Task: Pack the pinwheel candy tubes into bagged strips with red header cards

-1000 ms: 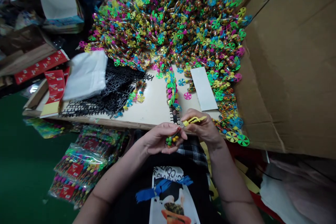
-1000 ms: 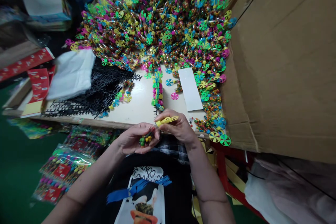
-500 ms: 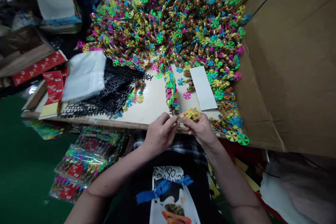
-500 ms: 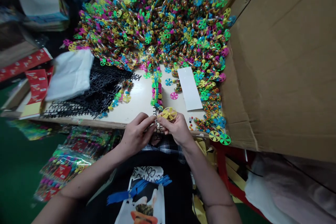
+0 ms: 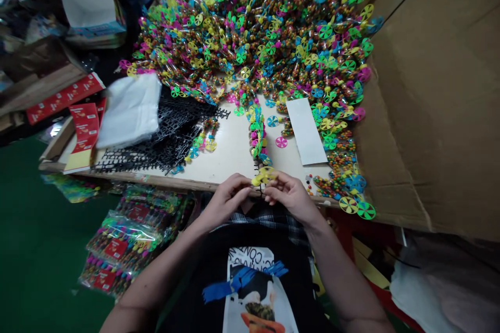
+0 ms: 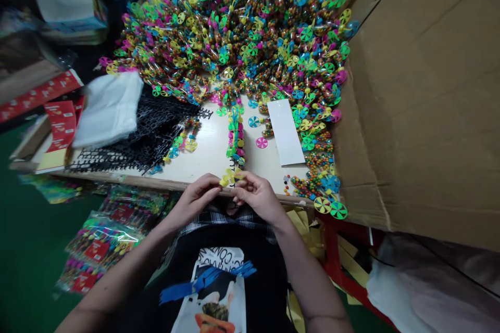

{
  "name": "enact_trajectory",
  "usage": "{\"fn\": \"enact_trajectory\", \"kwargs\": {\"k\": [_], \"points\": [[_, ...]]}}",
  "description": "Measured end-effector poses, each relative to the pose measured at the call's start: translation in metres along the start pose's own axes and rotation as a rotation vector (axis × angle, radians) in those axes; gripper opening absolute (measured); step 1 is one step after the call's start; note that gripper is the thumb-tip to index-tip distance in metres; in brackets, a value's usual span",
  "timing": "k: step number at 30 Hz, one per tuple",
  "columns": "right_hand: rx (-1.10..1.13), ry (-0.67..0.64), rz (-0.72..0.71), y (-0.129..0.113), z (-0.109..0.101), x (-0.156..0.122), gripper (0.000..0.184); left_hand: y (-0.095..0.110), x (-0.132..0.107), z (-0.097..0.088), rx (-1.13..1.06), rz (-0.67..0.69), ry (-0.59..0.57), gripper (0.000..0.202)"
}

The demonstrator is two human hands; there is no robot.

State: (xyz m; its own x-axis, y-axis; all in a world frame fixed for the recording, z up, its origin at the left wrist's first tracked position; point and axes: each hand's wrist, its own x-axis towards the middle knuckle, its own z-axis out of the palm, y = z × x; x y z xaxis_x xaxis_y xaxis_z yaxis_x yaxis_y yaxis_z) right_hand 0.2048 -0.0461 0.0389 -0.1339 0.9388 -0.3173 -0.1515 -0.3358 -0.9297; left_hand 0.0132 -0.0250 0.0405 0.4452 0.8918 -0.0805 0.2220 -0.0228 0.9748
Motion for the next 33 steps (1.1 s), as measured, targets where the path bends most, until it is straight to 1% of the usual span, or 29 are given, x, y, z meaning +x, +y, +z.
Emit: {"fn": "enact_trajectory", "kwargs": {"k": [1,2,4,5,6,7,10,12,15,19,26,30,33], "points": [[-0.029,0.043,-0.004,0.006,-0.006,0.001,0.039,-0.009,0.000,-0.003,-0.028,-0.016,0.077,0.017],[-0.068,0.120,-0.014,0.014,-0.013,0.003,0.038,-0.019,0.002,-0.005,-0.055,-0.032,0.166,0.015],[-0.174,0.311,-0.053,0.030,-0.026,0.010,0.035,-0.037,0.010,-0.005,-0.109,-0.061,0.318,0.015],[-0.233,0.386,-0.082,0.037,-0.030,0.016,0.033,-0.044,0.016,-0.003,-0.138,-0.072,0.357,0.016],[-0.291,0.431,-0.117,0.045,-0.034,0.022,0.031,-0.050,0.022,0.001,-0.167,-0.080,0.372,0.018],[-0.345,0.447,-0.157,0.051,-0.035,0.028,0.029,-0.055,0.029,0.005,-0.192,-0.083,0.371,0.019],[-0.460,0.414,-0.277,0.061,-0.032,0.044,0.025,-0.062,0.046,0.020,-0.226,-0.074,0.359,0.018],[-0.508,0.392,-0.326,0.063,-0.026,0.051,0.023,-0.063,0.054,0.027,-0.230,-0.064,0.370,0.017],[-0.559,0.376,-0.351,0.066,-0.019,0.055,0.019,-0.064,0.059,0.032,-0.282,-0.078,0.364,0.018],[-0.614,0.376,-0.330,0.072,-0.014,0.055,0.023,-0.067,0.059,0.035,-0.365,-0.106,0.339,0.020],[-0.722,0.369,-0.363,0.072,-0.011,0.049,0.026,-0.064,0.058,0.037,-0.198,-0.016,0.343,0.011],[-0.770,0.401,-0.394,0.070,-0.009,0.047,0.027,-0.061,0.057,0.039,-0.106,0.042,0.387,0.007],[-0.792,0.429,-0.406,0.070,-0.007,0.046,0.025,-0.063,0.057,0.042,-0.054,0.082,0.416,0.008]]}}
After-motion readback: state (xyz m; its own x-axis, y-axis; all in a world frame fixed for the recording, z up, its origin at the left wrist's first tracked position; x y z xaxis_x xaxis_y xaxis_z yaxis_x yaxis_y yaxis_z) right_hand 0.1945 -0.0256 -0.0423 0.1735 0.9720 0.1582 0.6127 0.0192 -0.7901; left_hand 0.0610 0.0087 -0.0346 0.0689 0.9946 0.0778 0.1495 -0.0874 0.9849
